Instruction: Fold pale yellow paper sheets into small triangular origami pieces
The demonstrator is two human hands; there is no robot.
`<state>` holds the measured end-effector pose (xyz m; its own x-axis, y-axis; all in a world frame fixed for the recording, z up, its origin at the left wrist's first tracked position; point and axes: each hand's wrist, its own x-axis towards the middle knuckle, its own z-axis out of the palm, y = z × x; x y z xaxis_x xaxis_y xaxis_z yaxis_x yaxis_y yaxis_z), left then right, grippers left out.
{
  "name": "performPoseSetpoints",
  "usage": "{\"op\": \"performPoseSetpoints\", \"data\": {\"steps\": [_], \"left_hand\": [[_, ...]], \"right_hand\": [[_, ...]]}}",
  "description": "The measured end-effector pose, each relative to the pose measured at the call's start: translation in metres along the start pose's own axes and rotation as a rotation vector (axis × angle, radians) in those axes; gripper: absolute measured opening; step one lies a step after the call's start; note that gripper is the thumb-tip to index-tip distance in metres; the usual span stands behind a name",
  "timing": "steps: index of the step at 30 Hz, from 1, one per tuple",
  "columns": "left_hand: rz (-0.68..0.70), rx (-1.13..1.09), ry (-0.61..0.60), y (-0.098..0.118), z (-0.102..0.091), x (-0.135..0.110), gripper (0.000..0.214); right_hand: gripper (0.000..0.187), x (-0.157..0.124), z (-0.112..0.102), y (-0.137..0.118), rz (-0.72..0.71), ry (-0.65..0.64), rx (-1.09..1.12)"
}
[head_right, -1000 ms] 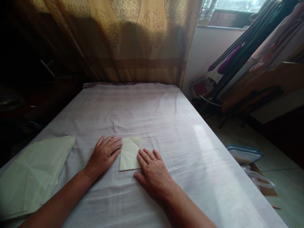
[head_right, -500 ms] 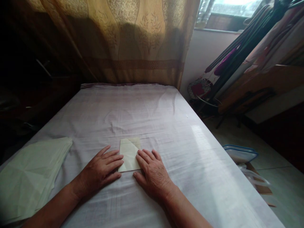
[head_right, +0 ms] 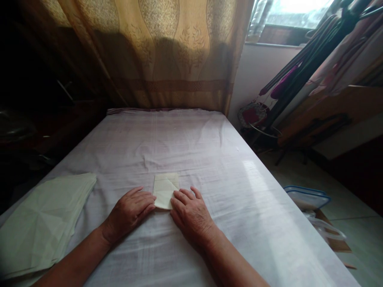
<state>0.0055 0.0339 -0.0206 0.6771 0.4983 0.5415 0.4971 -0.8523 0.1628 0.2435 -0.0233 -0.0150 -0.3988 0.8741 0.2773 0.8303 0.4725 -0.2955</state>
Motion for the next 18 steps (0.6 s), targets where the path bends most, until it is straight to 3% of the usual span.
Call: {"op": "performPoseSetpoints", "data": {"steps": [7,13,16,18], "left_hand": [[-0.026,-0.009,-0.146,-0.0039,0.0008,-0.0051,0.033],[-0.088,-0.014,-0.129,-0.0066,0.0043,-0.0066,0.02],[-0.078,-0.041,-0.106,-0.0071,0.0031,-0.0068,0.021],[-0.067,-0.044,-0.072,-0.0071,0.0023,-0.0077,0.022]], "right_hand": [[0.019,0.0022,0.0034,0.0033,-0.059,0.098,-0.029],[0.021,0.0032,0.0036,-0.0001,-0.075,0.155,0.041],[0.011,0.0008,0.002,0.0011,-0.091,0.116,0.092],[0.018,-0.0015,0.0019,0.0039,-0.077,0.094,0.119]]}}
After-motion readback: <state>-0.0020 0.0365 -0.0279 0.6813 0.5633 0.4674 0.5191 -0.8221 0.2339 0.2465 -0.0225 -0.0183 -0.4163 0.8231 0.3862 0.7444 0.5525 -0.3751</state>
